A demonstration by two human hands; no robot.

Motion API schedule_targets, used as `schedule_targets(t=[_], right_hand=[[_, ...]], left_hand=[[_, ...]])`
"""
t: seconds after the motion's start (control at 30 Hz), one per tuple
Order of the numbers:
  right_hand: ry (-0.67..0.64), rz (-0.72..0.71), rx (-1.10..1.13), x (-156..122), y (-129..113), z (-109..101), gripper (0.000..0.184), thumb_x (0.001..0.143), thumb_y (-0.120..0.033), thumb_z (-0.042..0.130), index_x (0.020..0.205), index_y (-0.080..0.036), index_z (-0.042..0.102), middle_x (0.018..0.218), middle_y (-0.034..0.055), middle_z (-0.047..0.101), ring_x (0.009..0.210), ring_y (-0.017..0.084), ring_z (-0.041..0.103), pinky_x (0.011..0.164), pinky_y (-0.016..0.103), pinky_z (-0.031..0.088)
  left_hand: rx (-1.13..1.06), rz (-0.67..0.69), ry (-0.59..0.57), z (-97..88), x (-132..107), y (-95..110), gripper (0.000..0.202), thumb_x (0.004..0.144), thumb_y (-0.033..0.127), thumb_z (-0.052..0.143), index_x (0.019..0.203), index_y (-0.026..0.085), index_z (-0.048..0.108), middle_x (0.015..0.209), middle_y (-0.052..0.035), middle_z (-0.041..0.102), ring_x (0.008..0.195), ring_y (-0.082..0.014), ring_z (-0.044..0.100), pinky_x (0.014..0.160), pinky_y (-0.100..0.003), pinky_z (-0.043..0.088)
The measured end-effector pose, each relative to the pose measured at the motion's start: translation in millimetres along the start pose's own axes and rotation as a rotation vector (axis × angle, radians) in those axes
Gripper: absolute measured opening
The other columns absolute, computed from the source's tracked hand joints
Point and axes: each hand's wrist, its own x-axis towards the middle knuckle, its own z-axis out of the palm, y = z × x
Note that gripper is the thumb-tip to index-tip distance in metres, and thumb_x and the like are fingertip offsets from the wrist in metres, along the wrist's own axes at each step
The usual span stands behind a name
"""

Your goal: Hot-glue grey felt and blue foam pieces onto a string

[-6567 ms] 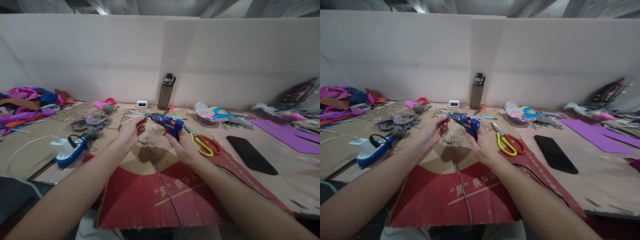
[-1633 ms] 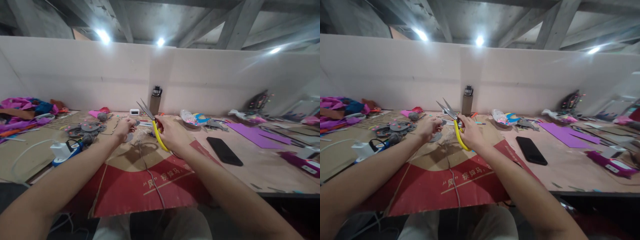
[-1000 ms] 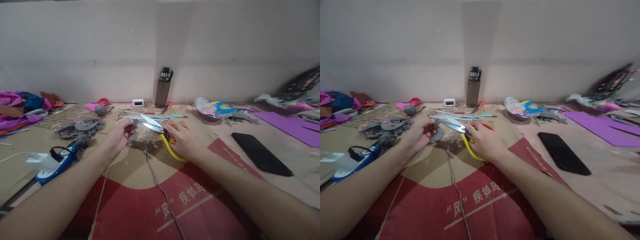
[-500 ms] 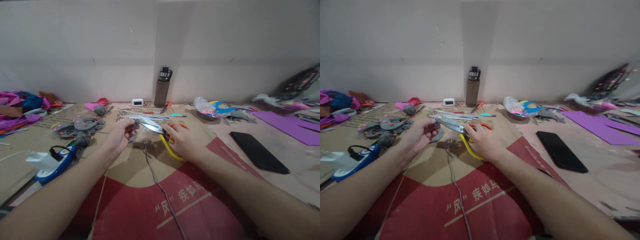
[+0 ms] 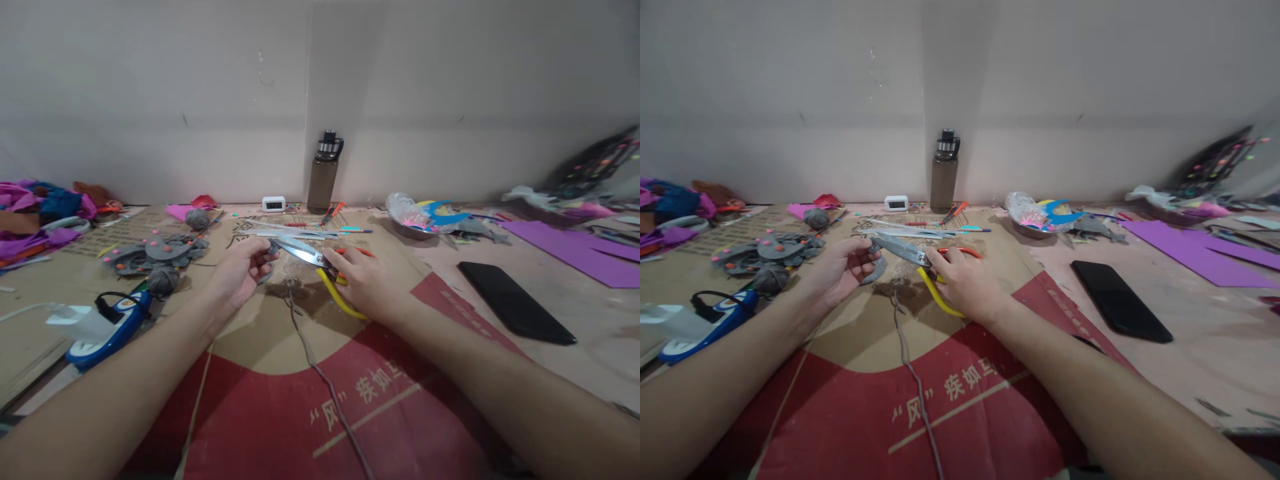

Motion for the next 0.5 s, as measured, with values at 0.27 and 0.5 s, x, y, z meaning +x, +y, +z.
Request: schedule_targets(t=[0.27,0.5], right_hand=[[-0.024,0.007,-0.008,0.7,-1.6,-4.2,0.038,0.093,-0.034,0.040,0.125,-0.020,0.054,0.097,0.0115,0.064,0.075,0.018,0.058,0.063,0.028,0.037],[-0.054,0.024,-0.003,-0.2,-1.8,-4.1,0.039,0.092,-0.035,0.043,0.126,-0.020,0.054,0.092,0.0107,0.065,0.070,0.019,0.058,0.061,0.028,0.036]], left_hand=[[-0.023,-0.020,0.006,2.1,-1.9,1.8,0.009,0.064,0.013,0.064,0.070,0.013,0.057,0.063,-0.0020,0.061,0.053,-0.0073,0.056,0.043,-0.016,0.037],[0.010,0.017,-0.002,1.5,-0.6,1.8,0.010,0.063,0.013,0.065,0.069,0.013,0.057,0.063,-0.0013,0.060,0.057,-0.0085,0.058,0.044,-0.016,0.038]])
